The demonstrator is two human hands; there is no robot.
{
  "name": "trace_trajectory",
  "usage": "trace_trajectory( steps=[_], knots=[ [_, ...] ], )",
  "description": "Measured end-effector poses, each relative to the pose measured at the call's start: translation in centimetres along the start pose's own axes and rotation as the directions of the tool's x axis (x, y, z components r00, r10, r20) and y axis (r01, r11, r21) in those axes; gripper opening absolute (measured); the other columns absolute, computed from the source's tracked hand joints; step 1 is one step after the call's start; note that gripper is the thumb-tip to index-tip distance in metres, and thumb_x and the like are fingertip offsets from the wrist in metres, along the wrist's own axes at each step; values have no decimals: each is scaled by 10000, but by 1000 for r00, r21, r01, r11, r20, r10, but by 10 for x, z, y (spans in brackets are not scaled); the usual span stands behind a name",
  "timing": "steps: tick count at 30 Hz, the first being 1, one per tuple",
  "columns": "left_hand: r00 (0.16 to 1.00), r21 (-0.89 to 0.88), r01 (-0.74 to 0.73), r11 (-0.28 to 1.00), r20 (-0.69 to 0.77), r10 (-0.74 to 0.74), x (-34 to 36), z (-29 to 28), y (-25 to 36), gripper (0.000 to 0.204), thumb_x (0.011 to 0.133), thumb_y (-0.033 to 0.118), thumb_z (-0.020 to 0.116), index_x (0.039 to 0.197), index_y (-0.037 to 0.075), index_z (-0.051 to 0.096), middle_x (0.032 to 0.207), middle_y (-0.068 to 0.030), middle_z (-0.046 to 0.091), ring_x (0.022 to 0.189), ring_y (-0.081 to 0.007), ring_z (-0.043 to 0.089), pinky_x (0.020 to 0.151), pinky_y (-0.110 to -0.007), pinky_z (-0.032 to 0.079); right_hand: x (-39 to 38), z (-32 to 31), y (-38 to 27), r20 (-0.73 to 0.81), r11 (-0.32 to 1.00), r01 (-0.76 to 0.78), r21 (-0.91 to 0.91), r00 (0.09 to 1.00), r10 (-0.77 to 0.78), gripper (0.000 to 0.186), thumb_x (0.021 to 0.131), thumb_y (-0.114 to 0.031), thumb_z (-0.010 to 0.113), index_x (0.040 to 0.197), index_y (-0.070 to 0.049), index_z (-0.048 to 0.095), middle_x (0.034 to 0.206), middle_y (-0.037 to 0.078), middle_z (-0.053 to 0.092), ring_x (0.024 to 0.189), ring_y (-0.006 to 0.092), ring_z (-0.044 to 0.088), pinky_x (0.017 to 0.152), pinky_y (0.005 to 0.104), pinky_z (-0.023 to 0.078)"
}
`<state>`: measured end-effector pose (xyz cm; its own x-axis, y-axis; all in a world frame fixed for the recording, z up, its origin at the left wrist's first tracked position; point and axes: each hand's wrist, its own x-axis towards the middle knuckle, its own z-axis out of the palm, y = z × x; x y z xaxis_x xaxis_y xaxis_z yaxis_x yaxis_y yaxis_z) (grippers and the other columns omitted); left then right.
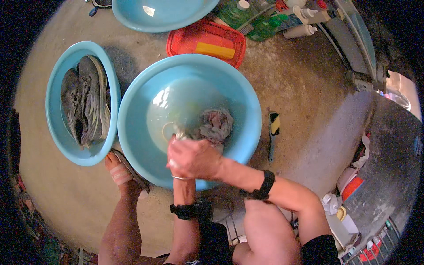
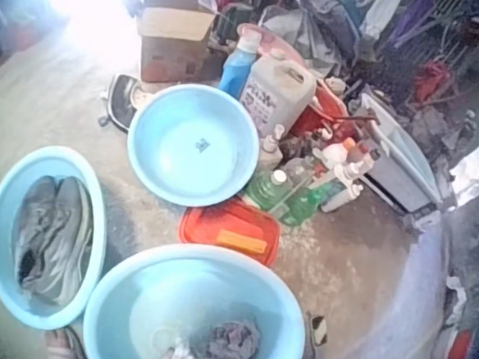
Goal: Washing clothes by hand in a basin with water and soap.
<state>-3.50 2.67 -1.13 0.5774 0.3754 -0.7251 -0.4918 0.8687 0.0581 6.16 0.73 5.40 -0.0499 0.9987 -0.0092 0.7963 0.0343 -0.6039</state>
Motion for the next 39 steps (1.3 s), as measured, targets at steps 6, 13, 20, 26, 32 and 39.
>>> trace_trajectory(
  steps=[6, 13, 20, 26, 32, 39],
  knots=[
    [967, -92, -43, 995, -254, 18, -15, 33, -49, 318, 933, 304, 394, 1089, 62, 531, 1019, -53, 605, 904, -205, 610, 764, -356, 515, 18, 1, 35, 66, 986, 131, -100, 990, -125, 174, 765, -246, 599, 712, -80, 589, 716, 67, 510, 684, 182, 564, 450, 297, 481],
    [998, -29, 51, 998, -37, -52, 4, 8, -23, 315, 941, 303, 371, 1100, 82, 530, 1029, -48, 606, 915, -189, 598, 757, -331, 508, -15, -15, 35, -66, 996, 63, -58, 996, -67, 154, 717, -212, 625, 677, -75, 567, 709, 49, 495, 634, 187, 569, 437, 296, 469],
    [982, -90, -34, 995, -191, 16, -10, 16, -57, 297, 940, 282, 391, 1091, 61, 519, 967, -58, 599, 825, -175, 598, 690, -309, 508, 18, 0, 22, -27, 993, 116, -15, 993, -117, 260, 771, -240, 614, 620, -62, 501, 752, 93, 495, 524, 188, 547, 432, 304, 450],
    [964, 35, -32, 999, -261, 40, -4, 32, -55, 322, 942, 306, 384, 1092, 56, 518, 972, -60, 600, 830, -185, 606, 703, -322, 513, -24, 1, 85, -21, 969, -3, -245, 1000, -2, 199, 800, -221, 569, 668, -74, 595, 741, 97, 545, 624, 207, 596, 433, 312, 494],
    [992, 40, -112, 993, -52, 114, 3, -6, -27, 343, 928, 341, 415, 1076, 54, 529, 950, -57, 610, 822, -192, 612, 696, -320, 515, 6, -12, -2, -126, 979, 200, -28, 971, -202, 219, 769, -211, 616, 645, -38, 563, 726, 76, 525, 585, 191, 562, 435, 298, 471],
    [944, -147, -104, 984, -325, 52, -12, 46, -50, 327, 925, 332, 427, 1057, 54, 538, 930, -54, 612, 803, -189, 613, 699, -314, 514, 35, 6, 48, -79, 943, 194, -271, 972, -222, 184, 789, -178, 583, 668, -39, 575, 644, 63, 511, 639, 186, 566, 413, 310, 468]
  ],
)
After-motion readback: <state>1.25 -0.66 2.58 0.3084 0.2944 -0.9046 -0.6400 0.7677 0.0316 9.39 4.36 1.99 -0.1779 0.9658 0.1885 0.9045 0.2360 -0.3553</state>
